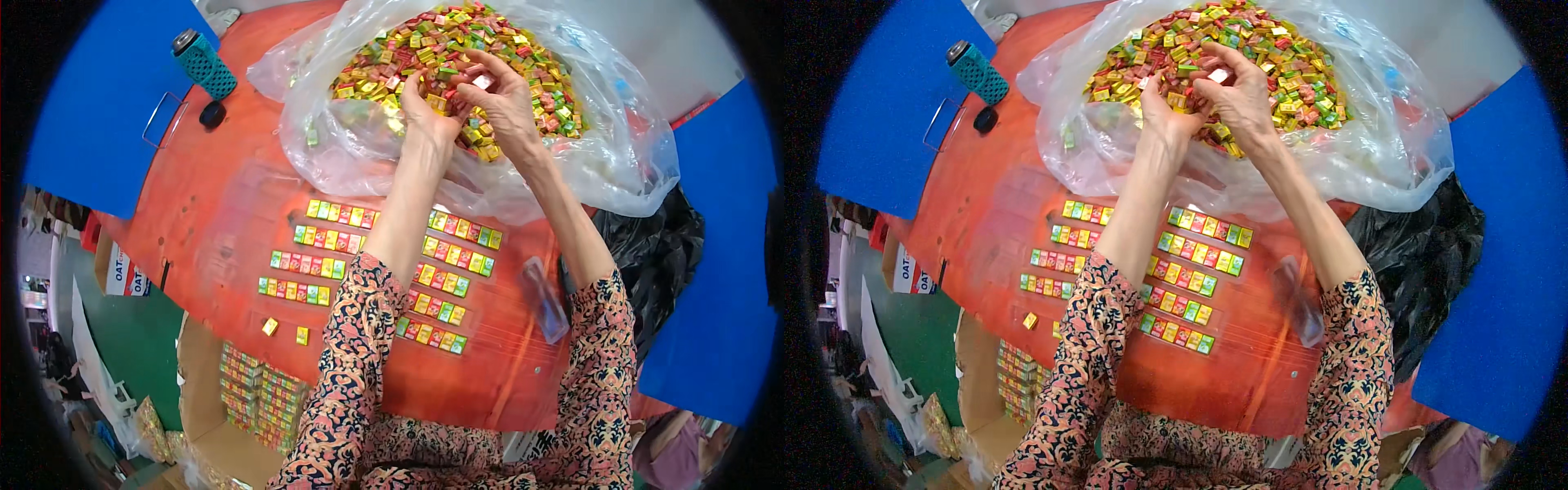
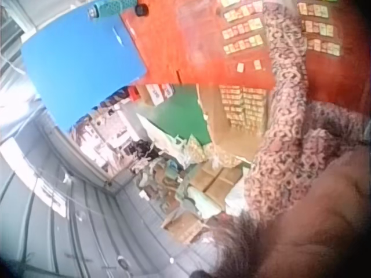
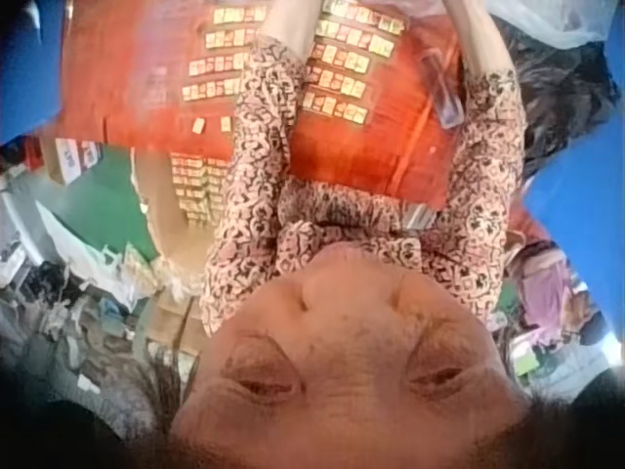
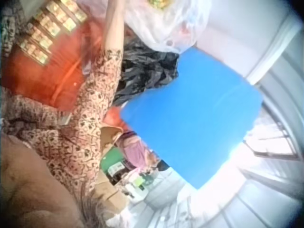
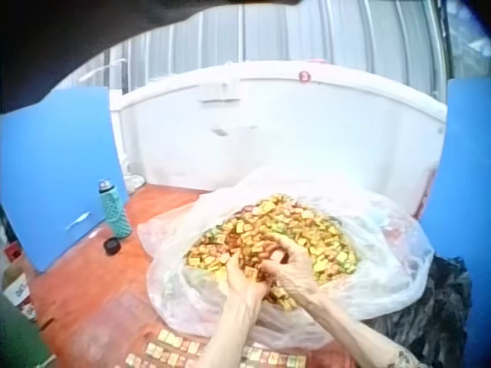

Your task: Sort and arrange small colorful candy packets into organized rows on a red table.

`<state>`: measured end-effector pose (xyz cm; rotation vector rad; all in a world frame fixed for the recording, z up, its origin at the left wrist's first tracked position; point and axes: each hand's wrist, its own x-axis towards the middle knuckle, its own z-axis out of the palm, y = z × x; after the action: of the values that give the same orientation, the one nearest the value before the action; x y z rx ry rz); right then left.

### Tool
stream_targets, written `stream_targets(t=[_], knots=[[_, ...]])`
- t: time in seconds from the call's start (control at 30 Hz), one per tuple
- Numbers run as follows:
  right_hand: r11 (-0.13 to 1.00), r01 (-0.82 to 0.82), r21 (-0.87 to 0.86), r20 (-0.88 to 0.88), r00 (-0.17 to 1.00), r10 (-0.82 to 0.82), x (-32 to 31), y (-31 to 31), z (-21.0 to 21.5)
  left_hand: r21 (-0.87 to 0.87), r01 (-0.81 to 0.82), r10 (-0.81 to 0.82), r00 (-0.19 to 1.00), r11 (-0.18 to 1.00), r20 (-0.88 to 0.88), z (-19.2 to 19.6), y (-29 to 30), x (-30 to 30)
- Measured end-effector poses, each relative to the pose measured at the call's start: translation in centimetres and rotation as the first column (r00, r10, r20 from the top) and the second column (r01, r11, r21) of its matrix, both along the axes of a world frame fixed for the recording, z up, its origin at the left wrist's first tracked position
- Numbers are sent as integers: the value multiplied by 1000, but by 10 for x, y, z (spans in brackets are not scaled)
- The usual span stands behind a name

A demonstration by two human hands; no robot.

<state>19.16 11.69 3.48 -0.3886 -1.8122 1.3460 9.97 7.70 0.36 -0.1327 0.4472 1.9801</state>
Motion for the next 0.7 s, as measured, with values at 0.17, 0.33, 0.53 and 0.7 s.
stream_targets(t=[0.17, 0.33, 0.53, 0.7], knots=[[813, -205, -545, -237, 968, 86, 19, -17, 10, 108, 18, -21, 999, 994, 31, 8, -26, 9], [746, -222, -628, -257, 964, 71, 38, -28, 18, 64, 3, -5, 1000, 998, 27, 16, -44, 15], [855, 31, 518, 200, 967, -157, 35, -73, 12, 198, -95, 86, 995, 976, 52, 5, -75, 16], [449, -29, 893, 150, 960, -236, 49, -114, 25, 311, -193, 156, 978, 930, 142, 3, -94, 40]])
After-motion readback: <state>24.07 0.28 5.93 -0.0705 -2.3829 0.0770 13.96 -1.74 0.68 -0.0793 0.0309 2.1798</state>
